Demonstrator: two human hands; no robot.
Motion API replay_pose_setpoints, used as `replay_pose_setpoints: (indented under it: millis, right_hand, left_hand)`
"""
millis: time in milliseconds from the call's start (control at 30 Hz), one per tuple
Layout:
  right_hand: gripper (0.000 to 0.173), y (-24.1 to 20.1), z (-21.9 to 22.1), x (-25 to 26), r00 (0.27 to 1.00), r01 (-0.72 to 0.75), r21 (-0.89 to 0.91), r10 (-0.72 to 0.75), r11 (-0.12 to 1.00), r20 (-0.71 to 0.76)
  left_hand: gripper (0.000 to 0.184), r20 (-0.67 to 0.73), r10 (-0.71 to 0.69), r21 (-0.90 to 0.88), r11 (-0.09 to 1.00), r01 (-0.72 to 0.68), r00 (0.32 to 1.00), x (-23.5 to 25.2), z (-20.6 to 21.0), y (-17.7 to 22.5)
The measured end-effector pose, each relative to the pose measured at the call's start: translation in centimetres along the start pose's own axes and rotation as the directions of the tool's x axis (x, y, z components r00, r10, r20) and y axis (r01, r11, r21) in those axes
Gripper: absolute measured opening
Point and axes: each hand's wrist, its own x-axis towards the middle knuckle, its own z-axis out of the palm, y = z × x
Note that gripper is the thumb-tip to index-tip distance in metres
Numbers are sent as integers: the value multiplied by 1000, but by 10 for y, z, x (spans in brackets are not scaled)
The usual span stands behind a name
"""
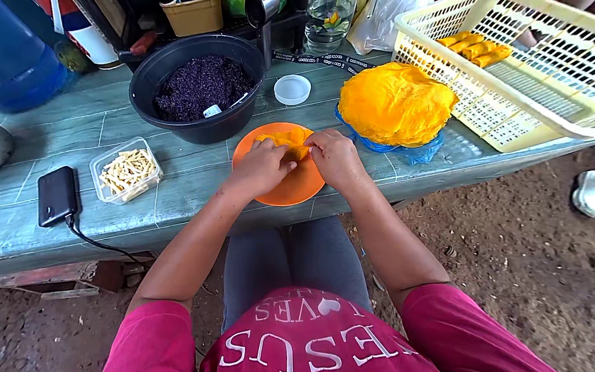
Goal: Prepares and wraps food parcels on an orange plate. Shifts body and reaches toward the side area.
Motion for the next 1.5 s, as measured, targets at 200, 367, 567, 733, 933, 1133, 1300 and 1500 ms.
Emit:
replay_pose_setpoints:
  millis: [200,367,567,733,933,1133,1300,1500]
  right_hand:
    - [19,-5,6,-1,998,-19,66,23,998,-52]
    - [20,-4,12,5,991,132,61,-130,989,-41]
    - [42,2,7,21,974,103,213,-142,972,175]
    - [52,6,-2,27,941,14,284,-109,959,321]
    - [56,13,-3,29,927,23,332,-144,943,345]
    - [46,8,1,30,920,87,276,-184,957,346]
    - [50,3,0,33,901,67,188,-140,980,410]
    - [48,10,-2,41,877,34,259,-153,965,455]
  left_hand:
    - [44,42,-42,22,999,41,998,5,3,2]
    - [44,46,-25,31,999,24,999,7,4,-2]
    - [49,-11,-9,-101,995,8,1000,3,2,-9]
    - [67,-14,-76,-297,952,68,997,-4,-3,-18]
    - [55,-50,-75,-393,918,49,996,-11,-5,-26]
    - [37,-86,-3,-329,944,-25,996,-11,-4,-32]
    - [46,-72,11,-312,950,-33,997,-13,-6,-30]
    - [51,-14,27,-388,921,-30,1000,-13,-8,-34]
